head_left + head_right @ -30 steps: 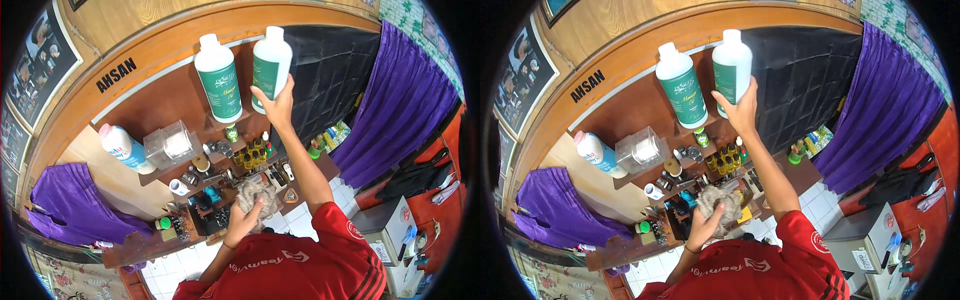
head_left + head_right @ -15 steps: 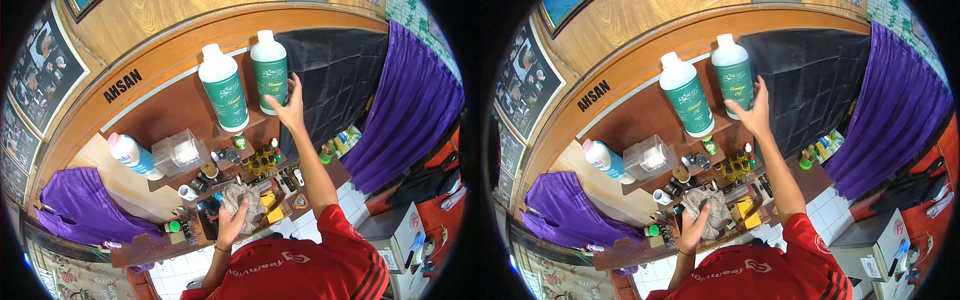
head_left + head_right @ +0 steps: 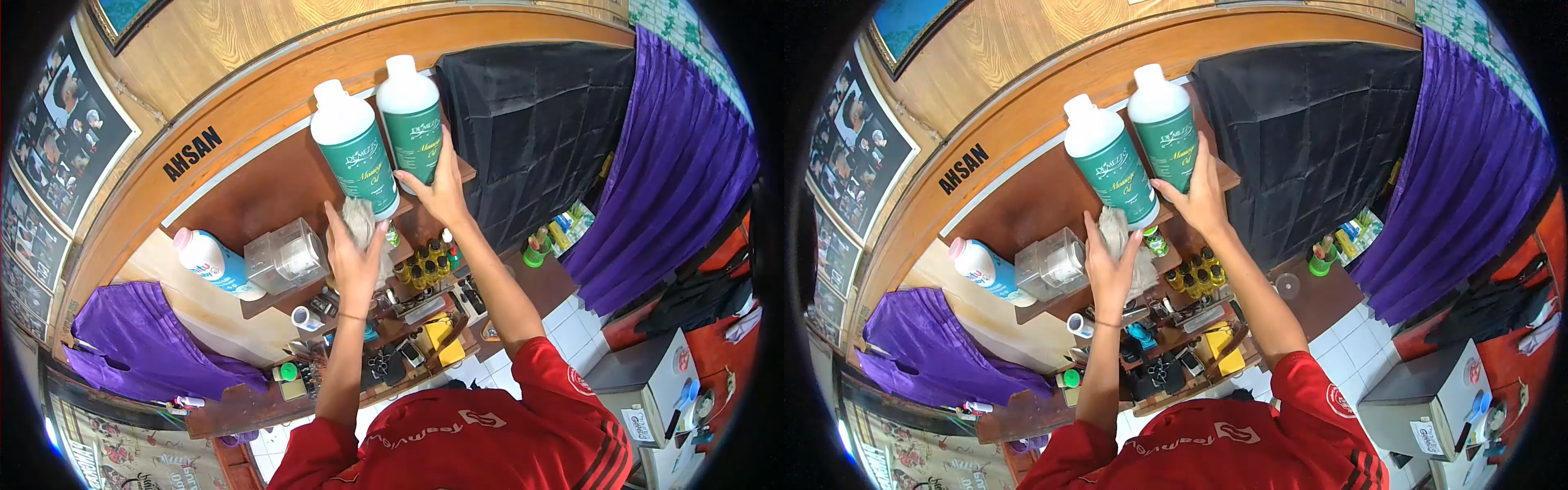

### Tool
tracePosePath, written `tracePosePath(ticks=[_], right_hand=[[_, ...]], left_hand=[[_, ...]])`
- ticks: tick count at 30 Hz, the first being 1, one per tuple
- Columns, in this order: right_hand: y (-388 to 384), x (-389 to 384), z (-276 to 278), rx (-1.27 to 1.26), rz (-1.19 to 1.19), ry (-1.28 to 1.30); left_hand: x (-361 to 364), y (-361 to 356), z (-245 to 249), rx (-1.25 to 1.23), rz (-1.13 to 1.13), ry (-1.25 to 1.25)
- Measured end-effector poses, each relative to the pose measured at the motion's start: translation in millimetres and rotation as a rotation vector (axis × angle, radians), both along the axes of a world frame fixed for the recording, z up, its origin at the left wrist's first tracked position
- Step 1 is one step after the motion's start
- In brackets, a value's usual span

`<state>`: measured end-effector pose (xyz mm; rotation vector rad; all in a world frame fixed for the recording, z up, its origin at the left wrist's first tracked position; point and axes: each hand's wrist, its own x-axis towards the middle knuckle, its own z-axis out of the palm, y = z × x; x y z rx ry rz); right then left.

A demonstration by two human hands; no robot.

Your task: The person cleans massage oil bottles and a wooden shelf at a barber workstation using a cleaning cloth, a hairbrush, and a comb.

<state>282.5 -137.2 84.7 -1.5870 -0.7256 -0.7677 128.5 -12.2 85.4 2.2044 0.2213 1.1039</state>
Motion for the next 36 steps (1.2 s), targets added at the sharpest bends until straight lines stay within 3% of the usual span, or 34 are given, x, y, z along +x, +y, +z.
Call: tracePosePath(ticks=[14,24,27,28,30,33,36], right_hand=[[-11,2,-11,-0.086,0.062,-0.081],[-19,-3,-8,-0.101,0.075,0.113],[-21,-10,-12,-0.05,-0.02,0.087],[-23,-27,-4,0.076,-0.002,0.181],[-24,-50,-12,0.258,0.029,0.132],[-25,-76,-28,0.114,-0.112,0.135],[-21,-62,-33,0.125,-0.082,0.225]], left_hand=[[34,23,-8,0.097,-0.043,0.02],[24,19,-11,0.079,-0.021,0.038],[10,13,-11,0.031,-0.019,-0.005],[4,12,-11,0.01,-0.03,-0.06],[-18,5,-19,-0.088,-0.055,-0.103],[-35,6,-46,-0.234,-0.051,-0.045],[-43,-1,-50,-0.411,-0.129,0.013]])
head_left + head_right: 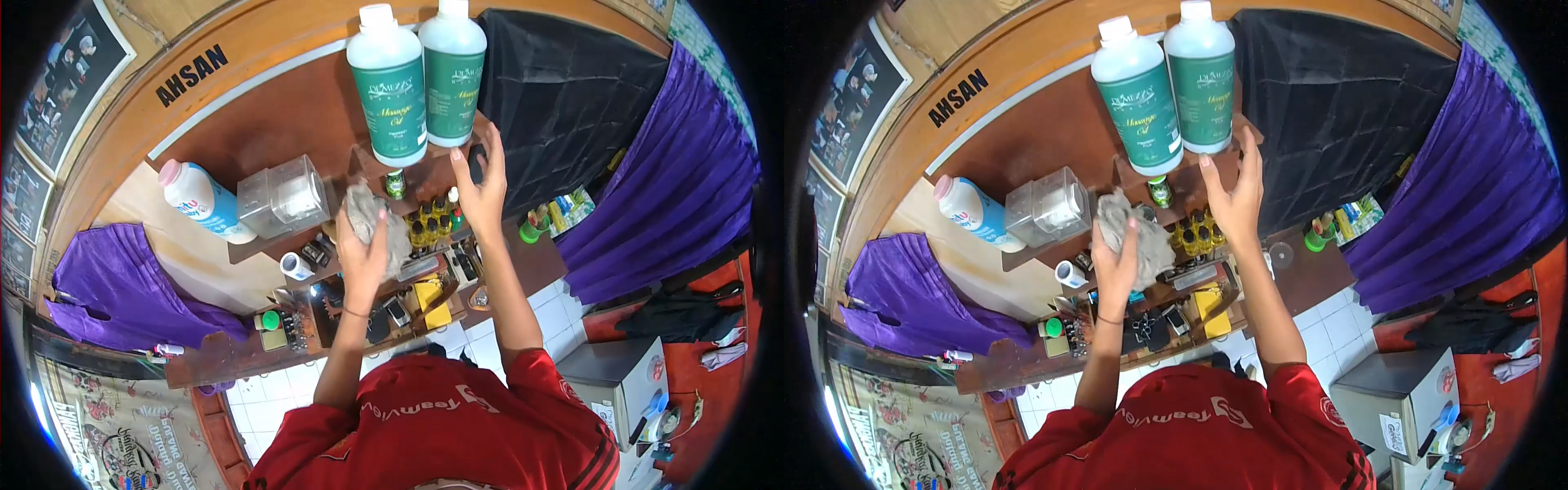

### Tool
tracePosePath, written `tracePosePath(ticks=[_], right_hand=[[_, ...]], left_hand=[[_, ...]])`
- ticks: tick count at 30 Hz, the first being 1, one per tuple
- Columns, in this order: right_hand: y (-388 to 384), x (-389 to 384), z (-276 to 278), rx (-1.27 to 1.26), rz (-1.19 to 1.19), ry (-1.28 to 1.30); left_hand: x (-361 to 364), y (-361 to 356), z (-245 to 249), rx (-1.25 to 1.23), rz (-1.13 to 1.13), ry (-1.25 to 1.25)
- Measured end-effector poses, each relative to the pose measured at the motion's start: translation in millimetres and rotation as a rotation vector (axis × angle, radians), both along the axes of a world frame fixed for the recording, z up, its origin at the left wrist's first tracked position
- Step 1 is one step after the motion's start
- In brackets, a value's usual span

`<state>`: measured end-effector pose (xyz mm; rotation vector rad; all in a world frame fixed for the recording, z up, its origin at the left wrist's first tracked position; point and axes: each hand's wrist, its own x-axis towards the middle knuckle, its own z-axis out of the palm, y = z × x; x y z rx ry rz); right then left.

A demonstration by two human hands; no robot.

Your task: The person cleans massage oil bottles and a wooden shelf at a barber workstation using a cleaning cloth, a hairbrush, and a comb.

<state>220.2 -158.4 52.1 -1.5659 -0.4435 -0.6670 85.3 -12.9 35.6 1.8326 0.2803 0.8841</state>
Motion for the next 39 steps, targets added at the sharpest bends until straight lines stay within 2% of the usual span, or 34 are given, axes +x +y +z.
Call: tracePosePath(ticks=[4,7,12,17,18,19,20,21,23,24,25,26,27,28,29,30,31,32,33,36,37,39], right_hand=[[1,7,21,-0.117,-0.047,-0.124],[3,30,31,-0.165,-0.009,-0.05],[1,57,22,-0.238,0.078,-0.132],[-6,58,19,-0.269,0.055,-0.127],[-7,55,20,-0.304,0.019,-0.129],[-9,42,27,-0.219,0.055,-0.08],[-10,25,33,-0.135,0.092,-0.032],[-10,6,36,-0.087,0.043,-0.093],[-12,-16,10,-0.072,0.047,-0.113],[-8,-39,1,0.042,0.179,-0.047],[-8,-59,-15,-0.005,0.261,-0.047],[-3,-86,-29,-0.132,0.336,-0.065],[10,-119,-48,-0.087,0.598,0.122],[18,-145,-58,-0.366,0.442,-0.029],[18,-156,-75,-0.237,0.494,0.106],[18,-163,-90,-0.108,0.544,0.242],[11,-162,-95,-0.1,0.594,0.288],[4,-163,-107,-0.03,0.633,0.409],[-2,-165,-117,0.04,0.667,0.533],[-5,-152,-112,0.002,0.6,0.482],[-3,-150,-129,0.031,0.492,0.573],[-10,-147,-134,0.1,0.476,0.677]], left_hand=[[-8,-11,-11,-0.001,-0.081,0.016],[-16,-14,-19,0.003,-0.117,0.071],[-16,-15,-5,0.12,-0.071,0.033],[-19,-10,-11,0.104,-0.072,0.073],[-20,-11,-13,0.02,-0.107,0.078],[-22,-12,-14,-0.064,-0.141,0.082],[-25,-12,-15,-0.216,-0.202,0.091],[-29,-11,-16,-0.371,-0.26,0.102],[-29,-12,-21,-0.711,-0.311,0.058],[-30,-12,-24,-0.869,-0.37,0.003],[-37,-19,-12,-1.007,-0.43,0.033],[-35,-28,-16,-1.003,-0.49,-0.123],[-32,-39,-20,-0.991,-0.547,-0.281],[-43,-50,-22,-0.783,-0.518,-0.132],[-49,-50,-40,-0.825,-0.549,0.001],[-55,-54,-51,-0.915,-0.585,0.012],[-59,-59,-55,-1.002,-0.621,0.02],[-69,-66,-56,-0.941,-0.578,0.149],[-72,-67,-69,-0.911,-0.634,0.225],[-76,-77,-87,-0.589,-0.613,0.315],[-78,-77,-93,-0.593,-0.611,0.309],[-87,-75,-96,-0.441,-0.604,0.453]])
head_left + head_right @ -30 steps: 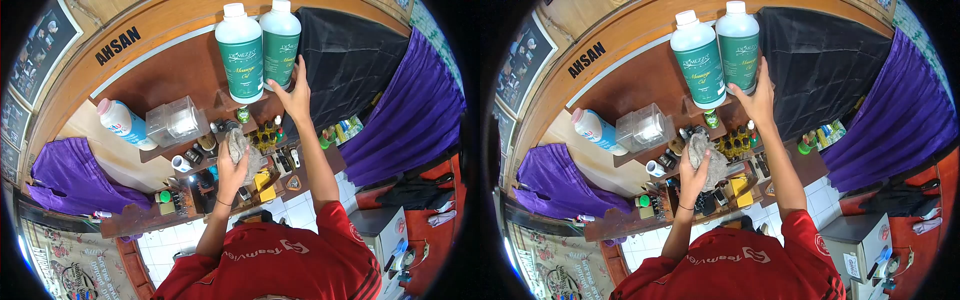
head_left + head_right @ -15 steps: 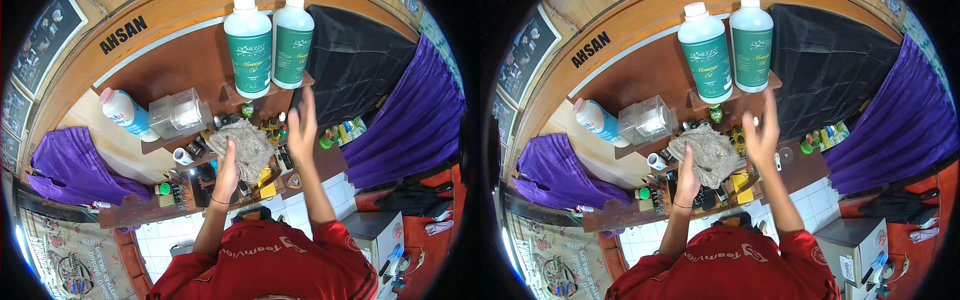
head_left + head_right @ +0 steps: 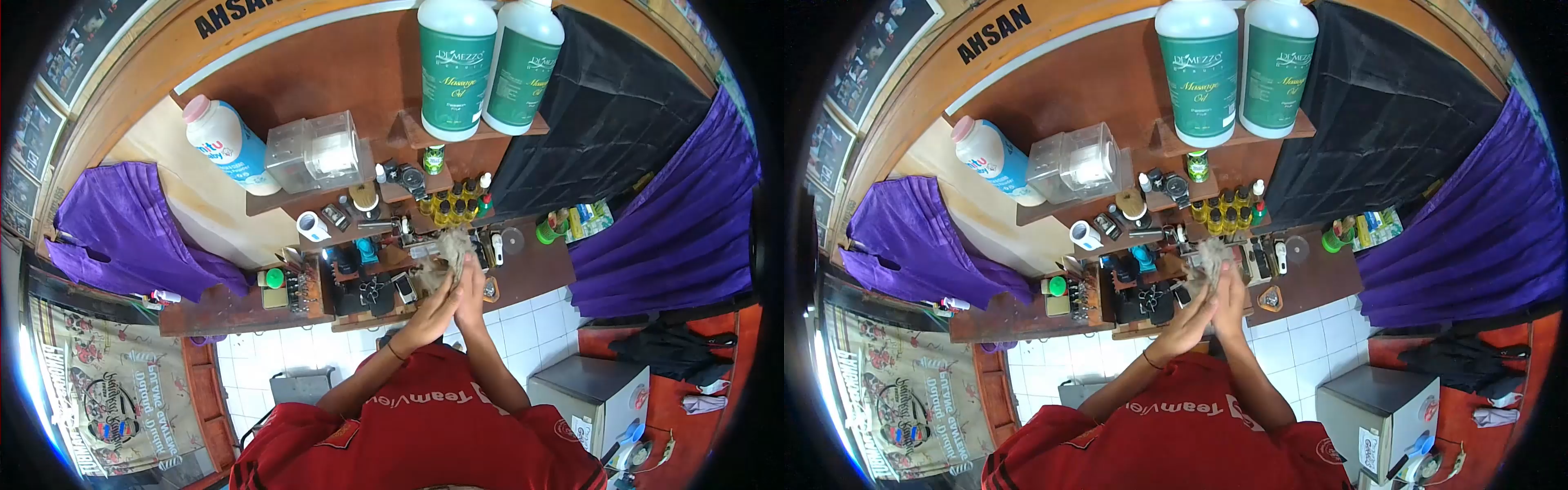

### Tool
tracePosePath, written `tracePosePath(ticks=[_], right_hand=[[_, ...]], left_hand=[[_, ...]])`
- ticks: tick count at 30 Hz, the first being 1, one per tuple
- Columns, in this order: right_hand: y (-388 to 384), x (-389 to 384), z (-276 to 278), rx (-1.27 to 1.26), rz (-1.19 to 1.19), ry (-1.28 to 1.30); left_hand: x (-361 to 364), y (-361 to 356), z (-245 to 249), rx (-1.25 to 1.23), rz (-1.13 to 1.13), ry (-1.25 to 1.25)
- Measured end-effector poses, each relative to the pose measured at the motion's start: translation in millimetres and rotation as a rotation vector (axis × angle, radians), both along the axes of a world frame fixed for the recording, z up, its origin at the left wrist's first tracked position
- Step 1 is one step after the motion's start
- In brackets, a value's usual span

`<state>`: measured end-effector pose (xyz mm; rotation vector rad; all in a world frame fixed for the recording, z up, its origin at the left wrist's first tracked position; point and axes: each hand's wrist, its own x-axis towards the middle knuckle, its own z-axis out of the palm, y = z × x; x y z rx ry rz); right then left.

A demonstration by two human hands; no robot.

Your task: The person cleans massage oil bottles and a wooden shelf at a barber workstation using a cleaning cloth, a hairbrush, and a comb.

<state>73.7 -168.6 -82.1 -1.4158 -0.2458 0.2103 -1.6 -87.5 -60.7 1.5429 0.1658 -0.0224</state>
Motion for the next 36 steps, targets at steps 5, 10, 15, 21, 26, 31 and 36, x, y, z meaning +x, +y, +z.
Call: tracePosePath(ticks=[5,10,15,21,26,31,36], right_hand=[[-3,-1,-2,-0.142,-0.188,0.062],[20,2,3,-0.08,-0.029,0.084],[39,-2,51,0.029,0.484,0.083],[62,-16,42,-0.204,0.592,-0.332],[80,-8,84,-0.277,0.392,-0.708],[112,20,104,-0.199,0.167,-0.797],[147,40,138,-0.239,-0.019,-1.044]], left_hand=[[-17,10,-5,0.128,-0.024,-0.256],[-27,22,2,0.013,0.154,-0.124],[-36,41,11,-0.018,0.26,-0.236],[-66,57,6,-0.36,0.652,-0.078],[-95,74,3,-0.712,0.83,-0.146],[-132,84,-9,-0.936,0.844,-0.153],[-154,99,-10,-0.963,0.885,-0.237]])
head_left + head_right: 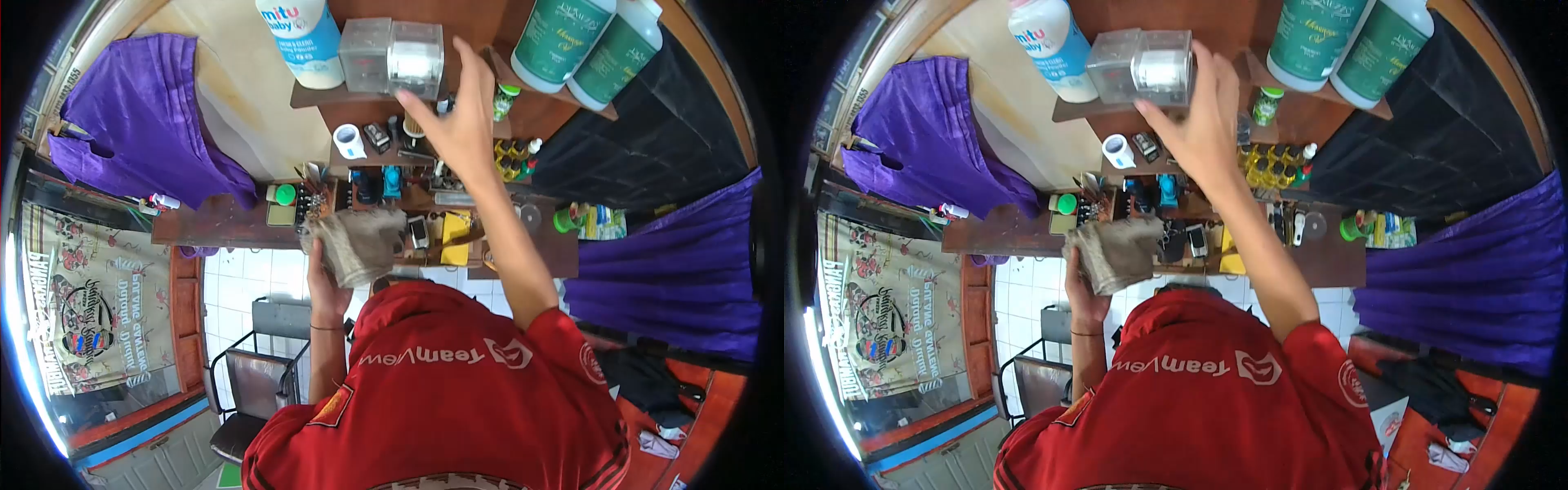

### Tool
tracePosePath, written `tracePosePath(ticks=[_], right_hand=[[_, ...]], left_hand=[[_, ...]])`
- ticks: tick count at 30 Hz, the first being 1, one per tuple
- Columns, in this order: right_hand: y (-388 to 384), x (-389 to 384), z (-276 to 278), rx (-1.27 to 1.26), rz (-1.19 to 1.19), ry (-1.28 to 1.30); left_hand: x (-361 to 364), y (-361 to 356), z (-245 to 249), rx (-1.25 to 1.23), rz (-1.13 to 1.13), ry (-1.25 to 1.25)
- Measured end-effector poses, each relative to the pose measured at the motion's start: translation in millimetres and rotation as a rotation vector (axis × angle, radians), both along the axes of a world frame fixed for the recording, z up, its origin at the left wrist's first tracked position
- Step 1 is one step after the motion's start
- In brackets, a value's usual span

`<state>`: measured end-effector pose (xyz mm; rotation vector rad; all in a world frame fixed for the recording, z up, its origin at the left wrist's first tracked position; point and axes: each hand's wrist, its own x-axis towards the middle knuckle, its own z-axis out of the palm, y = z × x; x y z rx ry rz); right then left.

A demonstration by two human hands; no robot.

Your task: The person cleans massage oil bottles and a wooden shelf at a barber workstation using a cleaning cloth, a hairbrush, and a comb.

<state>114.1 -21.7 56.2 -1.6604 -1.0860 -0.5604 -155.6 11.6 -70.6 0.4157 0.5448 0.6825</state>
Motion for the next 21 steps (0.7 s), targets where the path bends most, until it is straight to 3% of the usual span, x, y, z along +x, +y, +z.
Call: tracePosePath(ticks=[9,21], right_hand=[[37,21,-10,-0.117,-0.047,0.068],[33,27,-3,-0.107,-0.062,0.115]], left_hand=[[-10,19,6,0.138,0.008,0.08],[4,1,3,0.103,-0.09,0.105]])
